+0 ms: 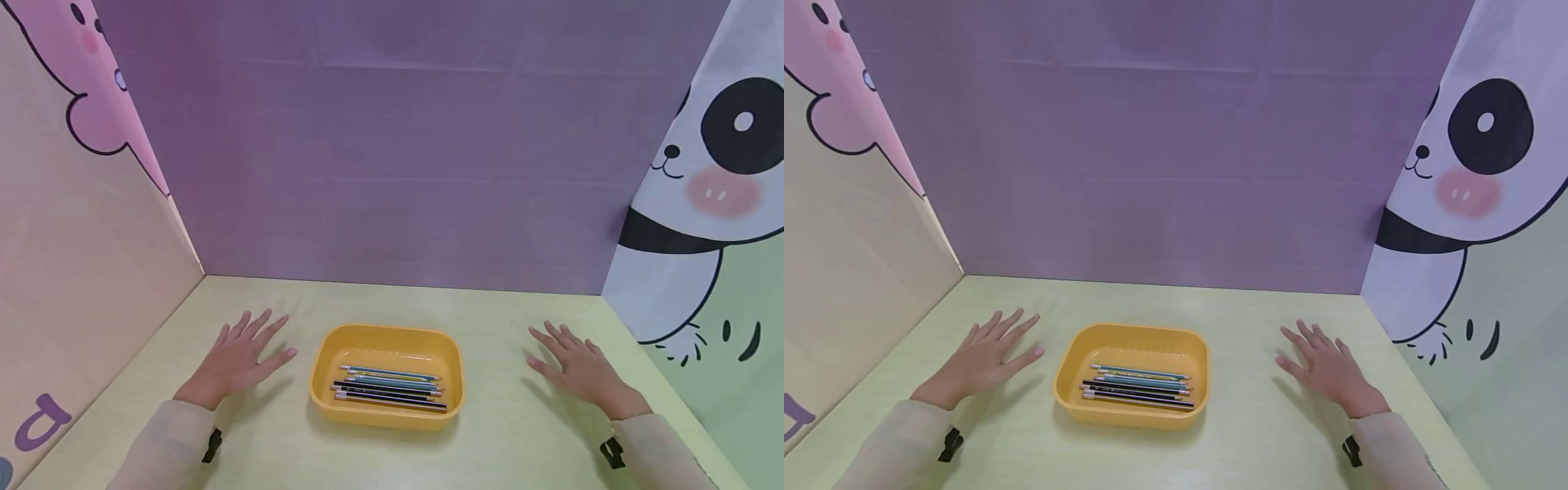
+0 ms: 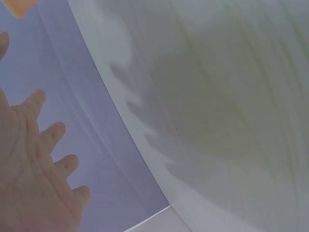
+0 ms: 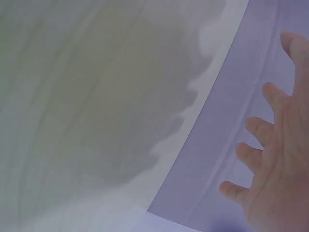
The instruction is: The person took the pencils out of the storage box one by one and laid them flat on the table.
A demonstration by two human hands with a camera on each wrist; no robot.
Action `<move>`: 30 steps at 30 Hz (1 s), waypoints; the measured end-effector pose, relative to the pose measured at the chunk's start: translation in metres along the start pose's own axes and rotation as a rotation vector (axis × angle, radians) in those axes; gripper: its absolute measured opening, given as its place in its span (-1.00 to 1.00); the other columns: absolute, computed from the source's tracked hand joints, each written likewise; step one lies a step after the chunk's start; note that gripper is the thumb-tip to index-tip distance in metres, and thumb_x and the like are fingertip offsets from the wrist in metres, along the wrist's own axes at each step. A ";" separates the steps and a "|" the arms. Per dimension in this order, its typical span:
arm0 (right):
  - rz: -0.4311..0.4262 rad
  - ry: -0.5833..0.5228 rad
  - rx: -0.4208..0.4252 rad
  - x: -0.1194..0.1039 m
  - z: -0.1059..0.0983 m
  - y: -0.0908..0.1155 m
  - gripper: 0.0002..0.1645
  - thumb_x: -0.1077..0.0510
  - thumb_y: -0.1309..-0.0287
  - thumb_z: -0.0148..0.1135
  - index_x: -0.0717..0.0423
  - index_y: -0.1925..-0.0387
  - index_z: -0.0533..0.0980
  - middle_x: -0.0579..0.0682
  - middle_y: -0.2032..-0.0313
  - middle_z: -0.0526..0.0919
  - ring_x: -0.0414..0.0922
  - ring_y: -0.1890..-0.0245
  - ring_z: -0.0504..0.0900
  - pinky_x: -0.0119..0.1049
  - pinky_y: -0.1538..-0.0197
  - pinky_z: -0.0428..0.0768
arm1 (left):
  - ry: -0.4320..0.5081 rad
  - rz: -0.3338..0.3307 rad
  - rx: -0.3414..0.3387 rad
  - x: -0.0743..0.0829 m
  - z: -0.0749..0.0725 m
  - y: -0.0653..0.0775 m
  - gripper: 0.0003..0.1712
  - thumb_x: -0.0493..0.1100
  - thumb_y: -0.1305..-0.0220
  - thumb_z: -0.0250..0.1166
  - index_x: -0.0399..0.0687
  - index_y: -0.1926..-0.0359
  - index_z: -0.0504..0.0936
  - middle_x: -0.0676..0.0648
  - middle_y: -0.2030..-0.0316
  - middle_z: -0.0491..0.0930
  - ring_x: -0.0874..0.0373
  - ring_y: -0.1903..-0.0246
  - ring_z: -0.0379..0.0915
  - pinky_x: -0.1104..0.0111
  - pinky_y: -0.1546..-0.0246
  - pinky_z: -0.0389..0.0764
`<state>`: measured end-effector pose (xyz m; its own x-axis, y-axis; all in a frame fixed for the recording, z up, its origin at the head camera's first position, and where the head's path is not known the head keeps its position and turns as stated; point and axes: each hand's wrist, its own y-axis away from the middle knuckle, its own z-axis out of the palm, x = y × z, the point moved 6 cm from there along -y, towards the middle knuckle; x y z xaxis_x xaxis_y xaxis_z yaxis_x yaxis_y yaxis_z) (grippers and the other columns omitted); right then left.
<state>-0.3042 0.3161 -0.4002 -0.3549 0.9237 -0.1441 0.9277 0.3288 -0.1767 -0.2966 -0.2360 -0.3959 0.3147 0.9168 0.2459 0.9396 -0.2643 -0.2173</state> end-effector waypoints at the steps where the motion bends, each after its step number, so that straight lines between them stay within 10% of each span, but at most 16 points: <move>1: -0.005 0.001 0.004 -0.001 0.000 0.000 -0.20 -0.32 -0.39 0.06 -0.02 -0.49 0.27 0.29 -0.46 0.19 0.38 -0.41 0.13 0.51 -0.24 0.12 | 0.009 0.002 0.000 0.001 0.000 0.000 -0.14 0.39 -0.39 0.04 0.03 -0.52 0.25 -0.34 -0.47 0.12 -0.51 -0.42 -0.13 -0.41 -0.31 -0.15; 30: -0.173 -0.068 0.059 -0.042 -0.006 -0.009 -0.30 -0.22 -0.40 0.13 0.04 -0.41 0.39 0.22 -0.40 0.33 0.29 -0.35 0.31 0.37 -0.19 0.35 | 0.429 -0.005 -0.132 0.024 0.013 -0.004 -0.23 0.28 -0.46 0.06 -0.12 -0.45 0.34 -0.27 -0.40 0.29 -0.32 -0.40 0.09 -0.32 -0.27 0.17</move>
<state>-0.2973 0.2754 -0.3863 -0.5176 0.8382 -0.1720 0.8444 0.4679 -0.2607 -0.2948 -0.2087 -0.4010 0.3115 0.7182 0.6222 0.9415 -0.3217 -0.1001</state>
